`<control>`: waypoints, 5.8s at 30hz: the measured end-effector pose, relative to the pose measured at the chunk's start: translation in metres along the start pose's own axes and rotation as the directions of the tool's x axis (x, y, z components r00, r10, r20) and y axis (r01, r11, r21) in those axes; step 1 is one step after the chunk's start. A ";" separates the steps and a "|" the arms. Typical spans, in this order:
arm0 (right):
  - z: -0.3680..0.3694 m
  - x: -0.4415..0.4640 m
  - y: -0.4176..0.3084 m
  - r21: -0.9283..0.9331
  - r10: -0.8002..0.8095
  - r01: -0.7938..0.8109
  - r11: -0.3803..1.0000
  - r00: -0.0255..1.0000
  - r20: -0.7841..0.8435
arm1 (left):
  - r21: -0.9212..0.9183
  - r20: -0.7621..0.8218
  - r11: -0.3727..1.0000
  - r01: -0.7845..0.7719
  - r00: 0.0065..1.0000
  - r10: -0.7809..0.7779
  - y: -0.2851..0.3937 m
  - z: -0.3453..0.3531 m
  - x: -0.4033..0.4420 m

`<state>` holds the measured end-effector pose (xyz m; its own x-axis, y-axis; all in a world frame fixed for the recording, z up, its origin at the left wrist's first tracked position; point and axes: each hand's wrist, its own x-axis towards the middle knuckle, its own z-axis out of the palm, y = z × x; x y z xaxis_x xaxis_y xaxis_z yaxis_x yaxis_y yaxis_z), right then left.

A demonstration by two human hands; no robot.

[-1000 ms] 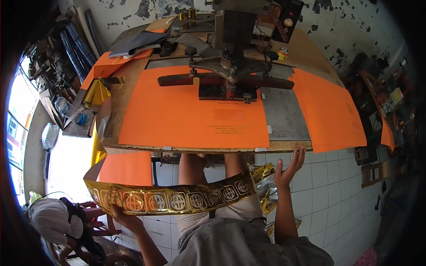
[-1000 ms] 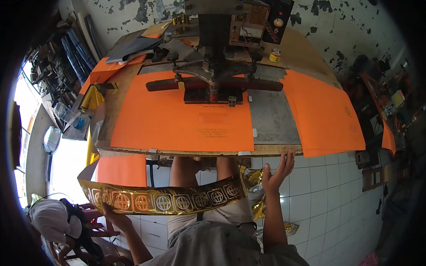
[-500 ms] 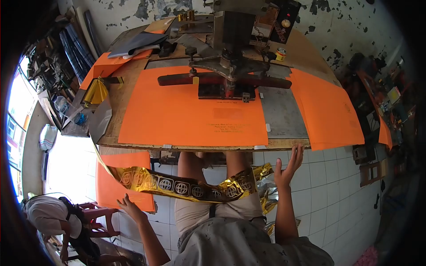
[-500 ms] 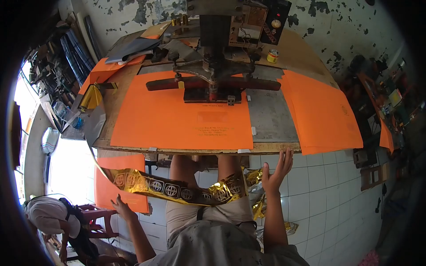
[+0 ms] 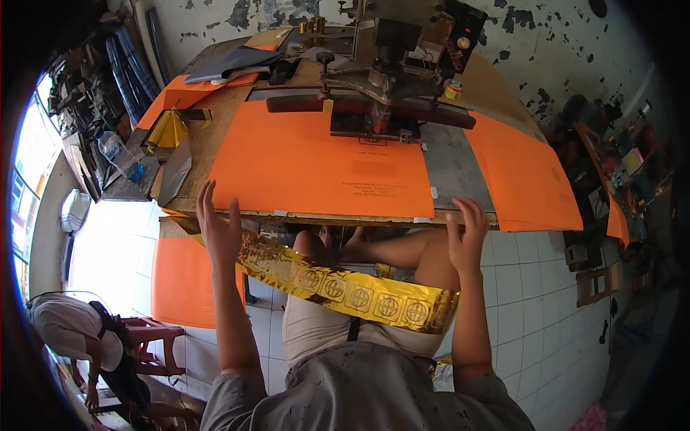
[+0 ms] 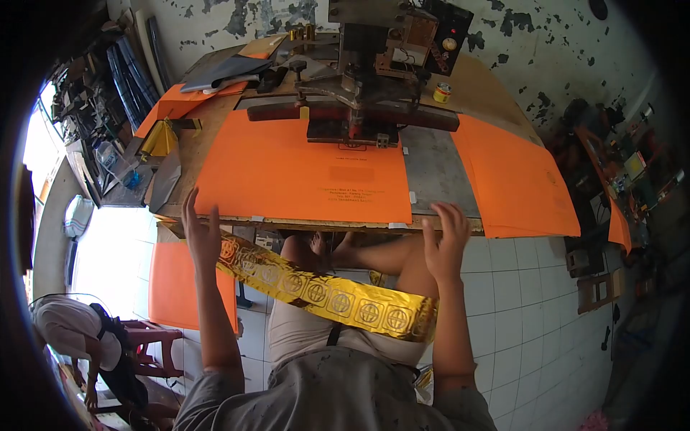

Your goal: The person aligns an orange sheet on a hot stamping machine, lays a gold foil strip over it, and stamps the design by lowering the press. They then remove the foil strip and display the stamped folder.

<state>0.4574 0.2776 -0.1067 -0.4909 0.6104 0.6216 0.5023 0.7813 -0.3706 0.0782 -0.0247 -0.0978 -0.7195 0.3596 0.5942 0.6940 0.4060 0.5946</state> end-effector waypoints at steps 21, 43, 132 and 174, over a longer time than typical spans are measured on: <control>0.063 0.078 -0.023 -0.101 0.282 -0.264 0.959 0.924 0.260 | 0.274 0.273 0.960 -0.062 0.962 -0.016 -0.048 0.000 0.063; 0.047 0.100 -0.009 0.750 0.335 -0.602 0.274 0.790 0.513 | 0.075 0.289 0.962 -0.262 0.929 0.231 -0.034 -0.027 0.069; 0.038 0.035 -0.056 0.078 -0.152 0.130 0.988 0.858 0.490 | -0.090 0.681 0.949 -0.302 0.676 0.280 0.129 0.090 -0.021; 0.001 -0.023 -0.043 0.660 0.438 -0.613 0.434 0.784 0.441 | -0.167 0.613 0.928 -0.332 0.702 0.362 0.128 0.077 -0.020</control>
<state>0.4460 0.2298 -0.1057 -0.4786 0.8778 0.0208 0.0491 0.0505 -0.9975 0.1798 0.0845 -0.0752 -0.2712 0.9144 0.3005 0.8879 0.1171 0.4449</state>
